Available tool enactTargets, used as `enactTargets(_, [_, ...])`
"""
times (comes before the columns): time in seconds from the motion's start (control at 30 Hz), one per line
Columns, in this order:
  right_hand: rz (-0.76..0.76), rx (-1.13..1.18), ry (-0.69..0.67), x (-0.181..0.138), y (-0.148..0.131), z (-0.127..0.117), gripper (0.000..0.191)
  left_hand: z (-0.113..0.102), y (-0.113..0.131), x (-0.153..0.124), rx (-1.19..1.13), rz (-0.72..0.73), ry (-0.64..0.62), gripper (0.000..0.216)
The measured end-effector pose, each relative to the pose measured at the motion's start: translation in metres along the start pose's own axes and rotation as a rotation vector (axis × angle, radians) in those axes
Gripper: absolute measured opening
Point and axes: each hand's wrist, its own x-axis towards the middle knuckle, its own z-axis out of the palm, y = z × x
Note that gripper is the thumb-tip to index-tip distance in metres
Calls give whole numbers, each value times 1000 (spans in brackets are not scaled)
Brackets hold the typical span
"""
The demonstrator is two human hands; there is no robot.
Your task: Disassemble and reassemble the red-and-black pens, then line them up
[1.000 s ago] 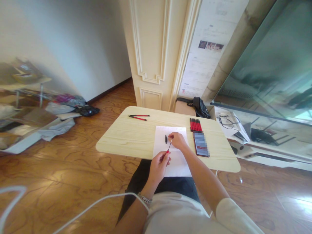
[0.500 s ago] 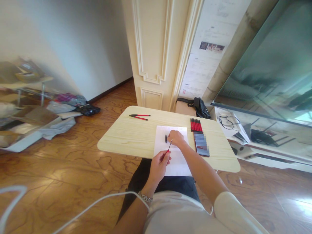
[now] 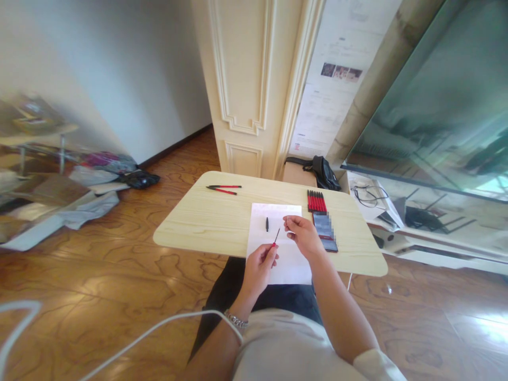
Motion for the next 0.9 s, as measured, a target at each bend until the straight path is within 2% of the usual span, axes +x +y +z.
enactTargets(0.13, [24, 161, 38, -14, -13, 6, 36, 6, 5, -2, 8, -15, -6, 37])
enactTargets(0.33, [27, 190, 31, -18, -9, 13, 33, 6, 5, -4, 14, 7, -18, 34])
enactTargets(0.9, [20, 269, 27, -16, -8, 14, 29, 3, 3, -3, 59, 32, -46, 32])
